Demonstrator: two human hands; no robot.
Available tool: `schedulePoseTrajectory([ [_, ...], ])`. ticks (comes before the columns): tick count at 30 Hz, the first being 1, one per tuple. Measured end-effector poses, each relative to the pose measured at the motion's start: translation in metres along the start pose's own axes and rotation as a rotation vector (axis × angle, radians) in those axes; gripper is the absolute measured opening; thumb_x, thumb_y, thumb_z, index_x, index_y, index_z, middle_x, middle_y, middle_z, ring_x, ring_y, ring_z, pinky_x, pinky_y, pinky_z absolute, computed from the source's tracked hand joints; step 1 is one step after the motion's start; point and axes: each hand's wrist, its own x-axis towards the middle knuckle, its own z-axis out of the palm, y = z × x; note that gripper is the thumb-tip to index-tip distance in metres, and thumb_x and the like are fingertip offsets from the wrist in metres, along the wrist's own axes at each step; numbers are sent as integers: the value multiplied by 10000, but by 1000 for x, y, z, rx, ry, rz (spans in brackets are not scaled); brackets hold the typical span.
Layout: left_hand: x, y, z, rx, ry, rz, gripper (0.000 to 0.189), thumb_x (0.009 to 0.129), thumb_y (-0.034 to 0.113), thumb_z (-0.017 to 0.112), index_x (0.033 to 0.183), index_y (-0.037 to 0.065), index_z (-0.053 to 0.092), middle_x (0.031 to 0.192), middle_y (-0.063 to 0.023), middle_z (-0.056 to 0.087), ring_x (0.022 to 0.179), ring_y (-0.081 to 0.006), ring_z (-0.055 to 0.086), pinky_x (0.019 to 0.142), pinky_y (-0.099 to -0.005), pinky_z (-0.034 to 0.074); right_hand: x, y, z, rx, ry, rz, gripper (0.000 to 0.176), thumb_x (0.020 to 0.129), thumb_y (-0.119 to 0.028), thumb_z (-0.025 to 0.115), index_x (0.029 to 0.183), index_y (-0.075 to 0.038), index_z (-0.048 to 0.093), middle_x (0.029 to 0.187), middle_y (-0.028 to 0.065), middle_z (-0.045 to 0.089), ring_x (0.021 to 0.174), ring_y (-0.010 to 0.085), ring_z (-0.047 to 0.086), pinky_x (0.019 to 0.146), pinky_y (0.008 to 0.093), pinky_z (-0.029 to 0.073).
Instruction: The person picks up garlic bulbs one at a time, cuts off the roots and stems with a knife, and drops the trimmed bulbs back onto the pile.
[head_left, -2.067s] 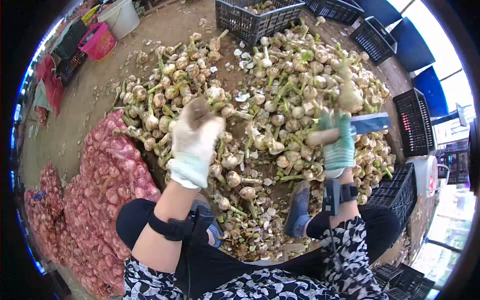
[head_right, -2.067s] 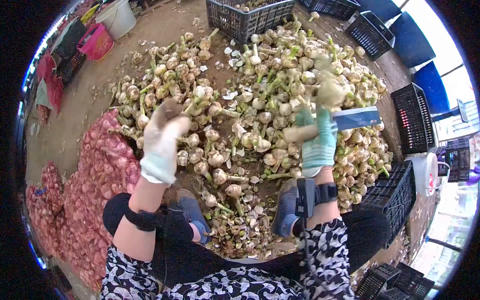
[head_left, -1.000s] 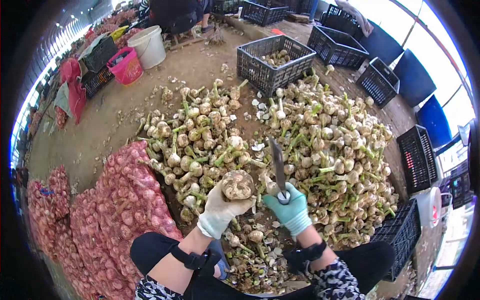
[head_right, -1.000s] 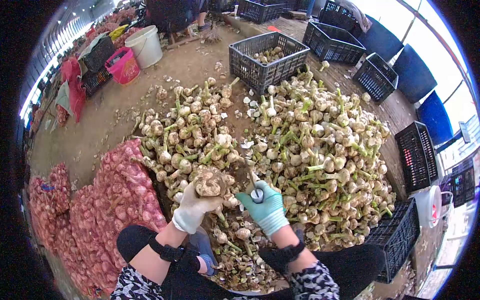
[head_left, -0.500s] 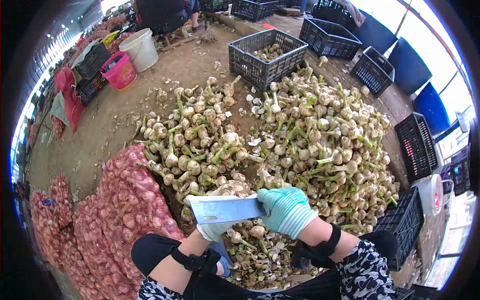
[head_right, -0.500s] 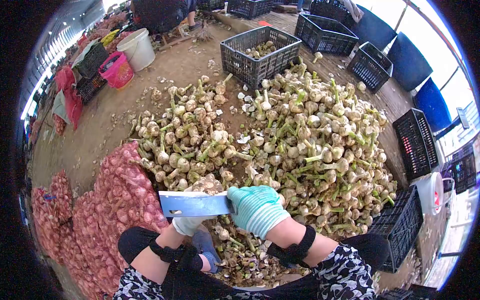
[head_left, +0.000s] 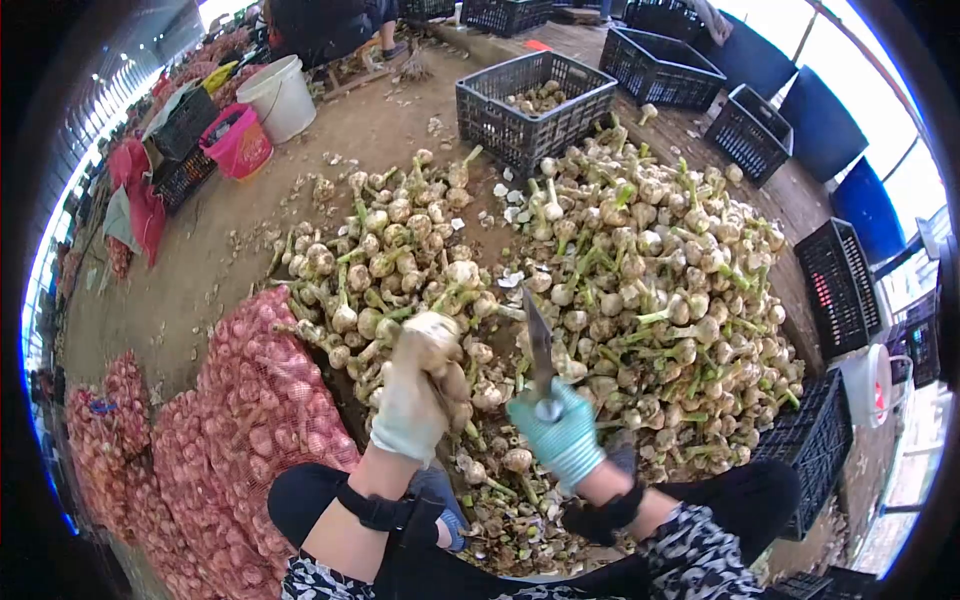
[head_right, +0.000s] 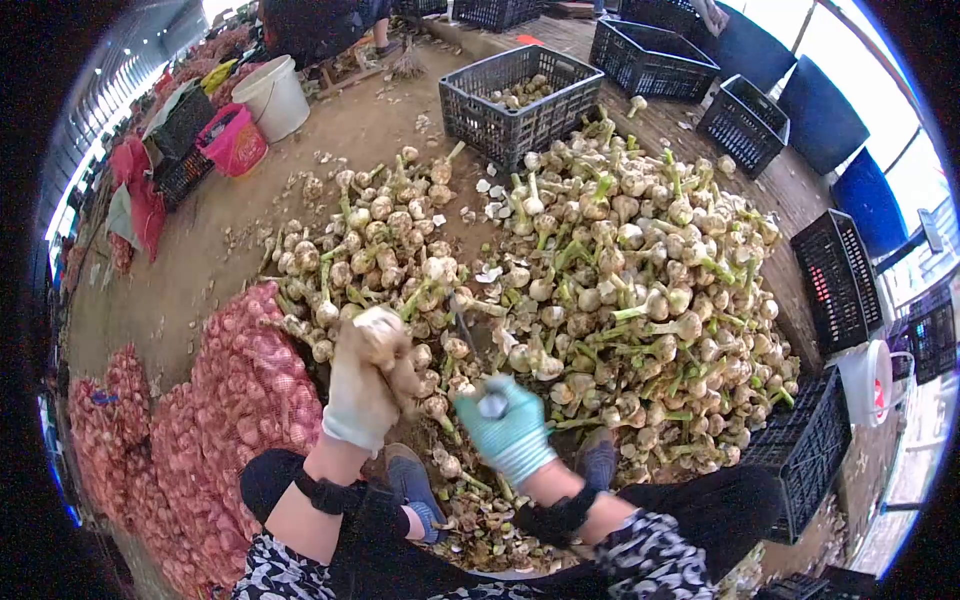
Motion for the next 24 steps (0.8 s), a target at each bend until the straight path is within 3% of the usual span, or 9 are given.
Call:
schedulePoseTrajectory([
  [1, 12, -6, -6, -77, 117, 105, 308, 860, 405, 553, 899, 101, 533, 664, -23, 494, 533, -179, 492, 520, -316, 446, -14, 15, 10, 346, -53, 229, 157, 739, -57, 718, 825, -65, 587, 684, -34, 584, 627, 75, 559, 573, 221, 477],
  [2, 20, -4, -11, -134, 217, 134, 381, 847, 473, 532, 877, 94, 541, 701, -47, 530, 620, -218, 523, 668, -436, 470, -29, 17, 34, 203, -50, -21, 165, 739, -52, 718, 825, -63, 578, 694, -46, 576, 620, 52, 542, 552, 209, 454],
  [10, 27, -1, 1, -332, 438, 227, 272, 844, 403, 570, 856, 133, 540, 642, -27, 520, 572, -192, 523, 582, -388, 472, -17, 98, 89, 87, 185, -67, 153, 788, -101, 681, 778, -41, 540, 664, -50, 529, 606, 59, 478, 522, 241, 403],
  [12, 21, 8, -5, -368, 284, 164, 311, 824, 458, 580, 812, 150, 541, 593, -32, 520, 568, -199, 531, 554, -405, 466, -6, 118, 70, 404, 206, 413, 197, 762, -141, 703, 761, -35, 536, 648, -35, 523, 606, 86, 489, 542, 264, 421],
  [14, 18, 17, 0, -84, 147, 299, 323, 811, 410, 614, 917, 108, 569, 719, -40, 549, 641, -158, 552, 576, -327, 490, -6, 135, 40, 19, 244, 468, 214, 728, -160, 712, 743, -37, 537, 654, -18, 545, 595, 104, 498, 570, 266, 444],
  [17, 14, 0, 3, 557, 132, 414, 439, 673, 62, 753, 1058, 50, 541, 836, -16, 575, 737, -125, 576, 614, -269, 502, 19, 81, 1, -89, 11, 239, 225, 722, -214, 741, 792, -65, 587, 661, -3, 594, 583, 88, 511, 546, 236, 452],
  [20, 24, -18, -16, 914, 84, 380, 555, 592, 52, 811, 1076, 49, 539, 988, -63, 616, 864, -135, 601, 738, -278, 507, 34, 13, -22, -229, -66, 30, 179, 733, -187, 720, 778, -69, 594, 629, 30, 597, 543, 114, 527, 529, 264, 454],
  [22, 16, -17, -10, 1283, -41, 549, 633, 568, 162, 828, 1094, 55, 492, 1022, -64, 608, 905, -162, 604, 837, -298, 484, 41, -40, -34, -641, -269, -451, 175, 711, -202, 702, 775, -88, 587, 624, 116, 587, 567, 257, 601, 532, 339, 469],
  [24, 21, -34, -30, 951, -202, 287, 825, 576, 189, 814, 1234, 65, 333, 1095, -88, 565, 992, -183, 570, 909, -328, 431, 43, -60, -38, -974, -388, -540, 143, 733, -214, 639, 771, -88, 584, 645, 115, 602, 627, 324, 606, 578, 404, 485],
])
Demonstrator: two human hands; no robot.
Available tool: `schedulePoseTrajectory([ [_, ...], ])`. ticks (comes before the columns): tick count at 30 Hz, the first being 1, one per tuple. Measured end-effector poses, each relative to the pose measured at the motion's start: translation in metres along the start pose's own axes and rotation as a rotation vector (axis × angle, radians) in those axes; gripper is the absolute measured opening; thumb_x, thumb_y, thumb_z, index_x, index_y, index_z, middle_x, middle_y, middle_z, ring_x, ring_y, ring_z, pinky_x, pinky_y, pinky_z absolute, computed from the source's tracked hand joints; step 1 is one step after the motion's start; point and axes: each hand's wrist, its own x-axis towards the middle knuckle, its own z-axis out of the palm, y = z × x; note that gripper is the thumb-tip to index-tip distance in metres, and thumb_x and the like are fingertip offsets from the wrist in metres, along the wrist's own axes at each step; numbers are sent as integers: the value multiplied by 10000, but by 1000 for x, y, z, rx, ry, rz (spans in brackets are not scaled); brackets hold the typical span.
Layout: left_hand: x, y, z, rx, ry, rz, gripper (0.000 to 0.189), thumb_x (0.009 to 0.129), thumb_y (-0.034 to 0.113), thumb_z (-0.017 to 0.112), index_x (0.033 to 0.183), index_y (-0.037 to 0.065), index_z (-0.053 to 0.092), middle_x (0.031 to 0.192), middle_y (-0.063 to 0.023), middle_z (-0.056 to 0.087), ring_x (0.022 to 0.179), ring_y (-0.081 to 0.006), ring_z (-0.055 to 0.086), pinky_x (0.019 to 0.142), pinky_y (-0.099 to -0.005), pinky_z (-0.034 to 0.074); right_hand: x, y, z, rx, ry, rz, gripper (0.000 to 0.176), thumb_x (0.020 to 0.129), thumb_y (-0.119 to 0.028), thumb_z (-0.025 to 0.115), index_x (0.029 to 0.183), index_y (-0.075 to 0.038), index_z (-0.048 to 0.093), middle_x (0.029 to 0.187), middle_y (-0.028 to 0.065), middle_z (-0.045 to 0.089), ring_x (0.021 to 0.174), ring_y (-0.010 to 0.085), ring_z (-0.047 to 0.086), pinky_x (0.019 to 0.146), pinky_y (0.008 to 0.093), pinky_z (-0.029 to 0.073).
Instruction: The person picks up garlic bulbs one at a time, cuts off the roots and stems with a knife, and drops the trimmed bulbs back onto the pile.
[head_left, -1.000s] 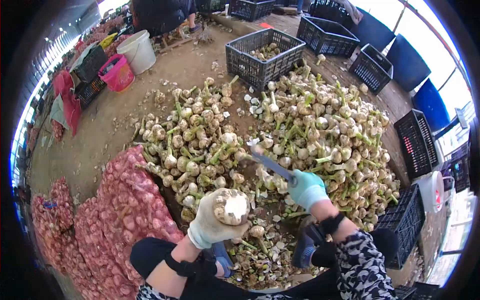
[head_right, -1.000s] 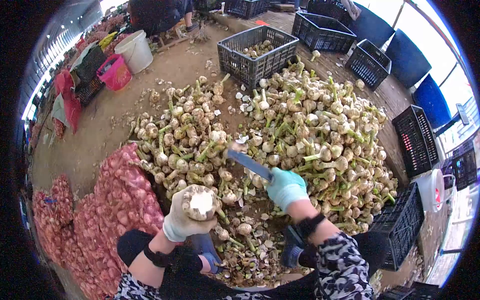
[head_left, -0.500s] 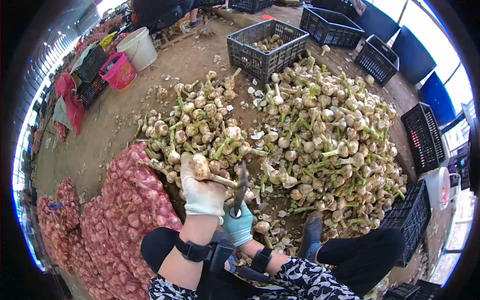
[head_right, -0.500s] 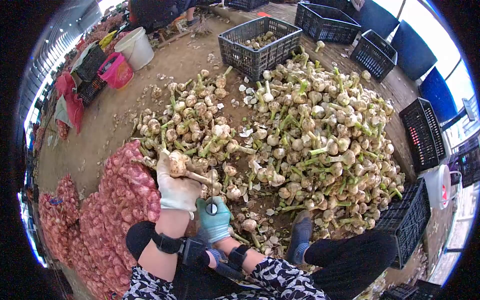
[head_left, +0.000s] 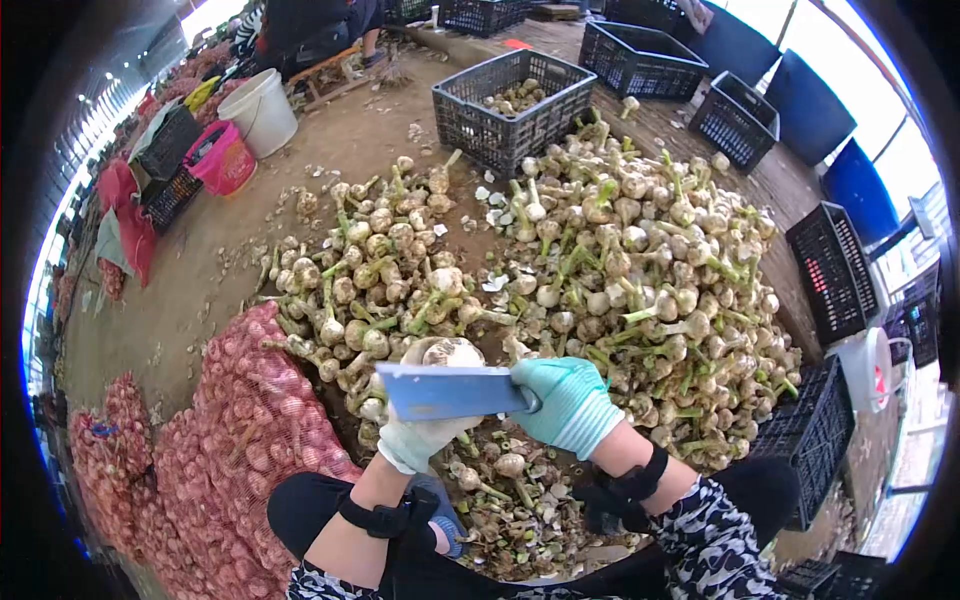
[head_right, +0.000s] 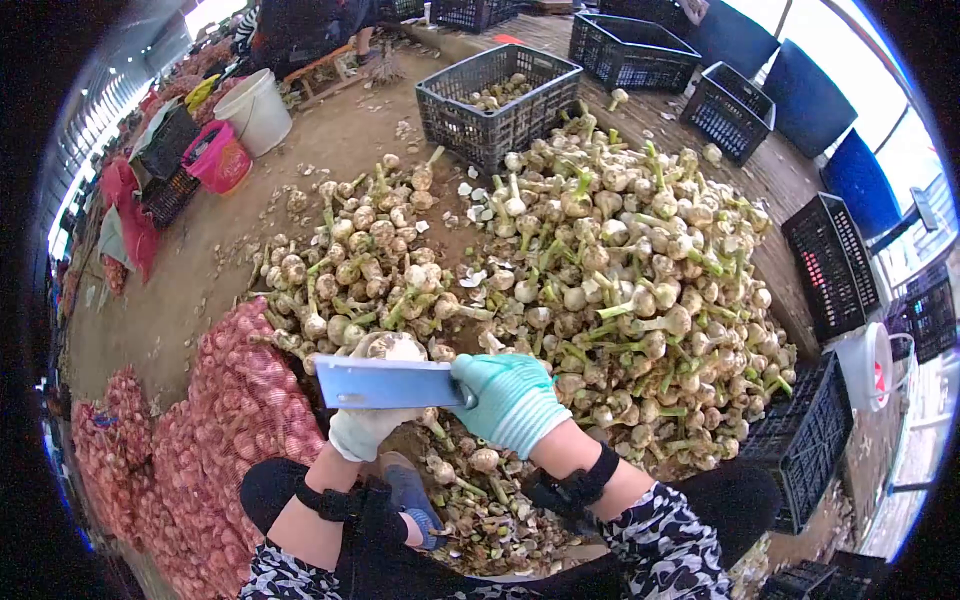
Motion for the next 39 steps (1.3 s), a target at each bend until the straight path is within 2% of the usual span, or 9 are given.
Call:
schedulePoseTrajectory([
  [5, 0, 0, 1, 580, -37, 369, 764, 573, 123, 800, 1205, 9, 387, 1018, -78, 597, 954, -180, 584, 875, -325, 466, -3, 5, -4, -182, -106, 255, 99, 771, -186, 593, 800, -92, 600, 719, 121, 630, 683, 316, 625, 627, 395, 504],
  [6, -4, 26, 10, 163, 66, 44, 611, 577, 94, 783, 1091, -7, 469, 946, -65, 603, 854, -171, 608, 761, -299, 514, -3, 13, 0, -175, -157, 489, 141, 790, -193, 560, 860, -96, 635, 758, 152, 640, 729, 335, 633, 668, 427, 504],
  [8, 0, 43, 20, 41, 171, 85, 490, 597, 79, 767, 1012, 2, 519, 902, -54, 590, 772, -156, 608, 662, -273, 523, -21, 112, 39, -214, -401, 672, 241, 799, -238, 582, 966, -75, 642, 808, 141, 662, 733, 299, 640, 676, 384, 504],
  [13, 38, 51, 21, -751, 259, -226, 328, 854, 116, 539, 1172, 54, 492, 1016, -82, 577, 974, -239, 559, 884, -337, 447, -69, 98, 94, 339, -183, 971, 435, 717, -353, 679, 964, -4, 594, 785, 124, 642, 733, 216, 614, 714, 307, 481],
  [23, 11, 28, 7, -330, 283, -313, 302, 820, 179, 586, 1081, 32, 548, 1023, -70, 604, 870, -204, 589, 794, -331, 452, -120, 86, 268, 96, -78, 833, 260, 693, -249, 688, 874, -93, 585, 820, 157, 626, 757, 316, 602, 698, 385, 484],
  [26, -3, 11, 2, -257, 293, -366, 456, 770, 130, 642, 1173, -15, 489, 1047, -118, 596, 877, -209, 599, 779, -325, 474, -79, 73, 213, 381, 40, 1062, 299, 676, -216, 757, 882, -71, 596, 792, 66, 642, 674, 164, 600, 658, 294, 491],
  [28, -6, 7, 2, -134, 244, -441, 594, 720, 82, 687, 1231, -51, 416, 1040, -150, 587, 899, -225, 599, 830, -336, 470, -47, 76, 182, 939, 482, 797, 334, 719, -190, 749, 972, -31, 600, 844, 63, 651, 732, 132, 602, 692, 281, 496],
  [34, -3, 9, 6, -235, -175, -382, 613, 627, 78, 790, 1155, 7, 486, 1019, -46, 607, 907, -116, 571, 836, -265, 471, -12, -23, 42, 1314, 252, 373, 326, 767, -90, 716, 1064, -14, 607, 1012, 54, 642, 828, 83, 584, 777, 248, 488],
  [39, -6, 9, 6, -149, -185, -126, 522, 624, 103, 812, 1062, 22, 540, 984, -34, 615, 877, -97, 568, 823, -256, 469, -18, 11, -3, 555, 195, 319, 170, 752, -156, 725, 766, -70, 580, 686, 0, 620, 594, 105, 575, 526, 262, 454],
])
